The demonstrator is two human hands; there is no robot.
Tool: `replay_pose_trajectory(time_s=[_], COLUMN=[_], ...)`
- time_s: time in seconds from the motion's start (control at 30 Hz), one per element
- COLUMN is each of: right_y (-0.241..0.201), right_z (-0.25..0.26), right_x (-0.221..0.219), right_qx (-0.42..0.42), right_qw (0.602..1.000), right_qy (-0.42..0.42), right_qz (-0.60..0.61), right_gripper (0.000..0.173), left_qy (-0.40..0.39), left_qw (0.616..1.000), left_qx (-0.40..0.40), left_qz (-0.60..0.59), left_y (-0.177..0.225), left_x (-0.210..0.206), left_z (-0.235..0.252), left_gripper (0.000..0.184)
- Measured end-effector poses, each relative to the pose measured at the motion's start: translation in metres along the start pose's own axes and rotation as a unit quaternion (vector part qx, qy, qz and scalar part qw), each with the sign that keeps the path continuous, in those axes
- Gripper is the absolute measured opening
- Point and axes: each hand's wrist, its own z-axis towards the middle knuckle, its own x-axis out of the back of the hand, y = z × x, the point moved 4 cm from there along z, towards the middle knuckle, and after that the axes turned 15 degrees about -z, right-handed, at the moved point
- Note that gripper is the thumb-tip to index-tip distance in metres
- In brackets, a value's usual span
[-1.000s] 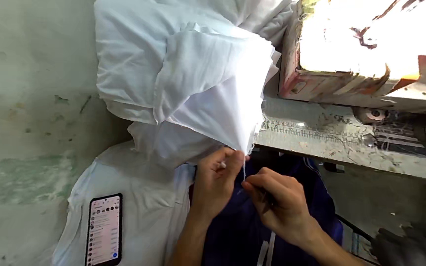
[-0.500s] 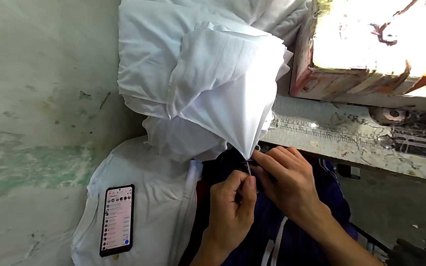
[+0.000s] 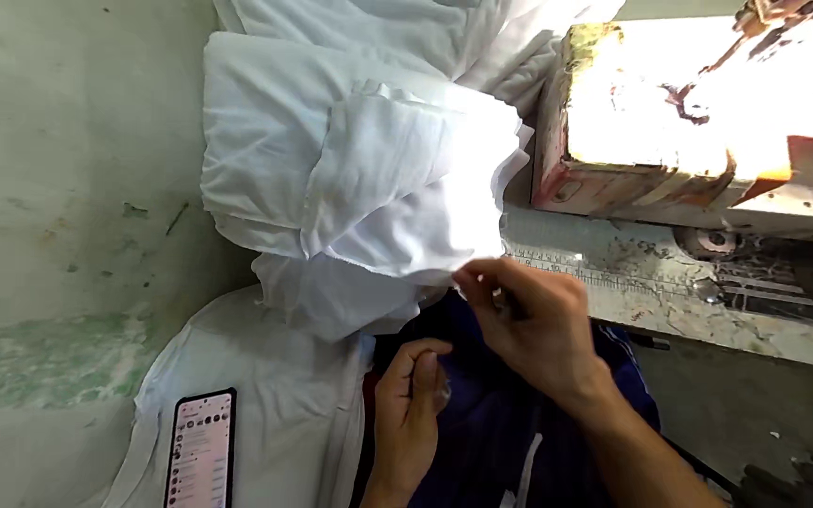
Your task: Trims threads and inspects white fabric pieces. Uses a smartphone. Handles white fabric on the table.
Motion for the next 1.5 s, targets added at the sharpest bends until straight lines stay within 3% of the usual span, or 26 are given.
replay_pose_trajectory(time_s=[0.1, 0.17, 0.23, 0.37, 0.47, 0.67, 0.77, 0.93, 1.07, 1.2, 1.3, 1.5], right_y=[-0.005, 0.003, 0.020, 0.044, 0.034, 0.021, 0.018, 0.023, 0.031, 0.027, 0.018, 0.012], right_z=[0.052, 0.068, 0.053, -0.009, -0.033, -0.081, -0.095, -0.106, -0.113, -0.102, -0.089, -0.071], right_x=[0.028, 0.038, 0.034, -0.002, -0.023, -0.008, 0.003, 0.016, 0.021, 0.022, 0.022, 0.016], right_qx=[0.021, 0.023, -0.026, -0.072, -0.036, 0.005, 0.005, 0.013, -0.032, 0.004, 0.031, 0.036], right_qw=[0.991, 0.987, 0.993, 0.997, 0.995, 0.996, 0.994, 0.981, 0.966, 0.980, 0.984, 0.992], right_qy=[0.037, 0.037, 0.043, -0.011, -0.060, -0.083, -0.109, -0.192, -0.256, -0.193, -0.169, -0.101], right_qz=[0.124, 0.156, 0.111, -0.003, -0.078, -0.034, -0.026, -0.036, -0.027, -0.045, -0.051, -0.060], right_gripper=[0.013, 0.032, 0.042, 0.027, 0.022, 0.018, 0.016, 0.022, 0.047, 0.033, 0.032, 0.017], left_qy=[0.004, 0.003, -0.015, 0.004, 0.004, -0.006, 0.037, 0.026, -0.022, -0.021, -0.005, -0.021], left_qw=[1.000, 0.999, 0.998, 0.997, 0.994, 0.960, 0.944, 0.964, 0.973, 0.974, 0.974, 0.965], left_qx=[0.010, 0.015, 0.035, 0.070, -0.019, -0.066, -0.084, -0.055, -0.058, -0.112, -0.151, -0.169], left_qz=[-0.029, -0.045, -0.043, -0.021, 0.105, 0.271, 0.317, 0.260, 0.223, 0.196, 0.171, 0.198], left_y=[0.002, 0.008, 0.020, 0.038, 0.041, 0.018, 0.002, 0.011, 0.018, 0.018, 0.022, 0.019], left_x=[-0.003, -0.005, -0.008, -0.012, -0.009, -0.016, -0.038, -0.045, -0.038, -0.038, -0.034, -0.025], left_z=[0.009, 0.018, 0.034, 0.073, 0.080, 0.064, 0.075, 0.061, 0.025, -0.001, -0.006, -0.006], left_gripper=[0.024, 0.026, 0.034, 0.039, 0.026, 0.028, 0.021, 0.022, 0.026, 0.027, 0.027, 0.033])
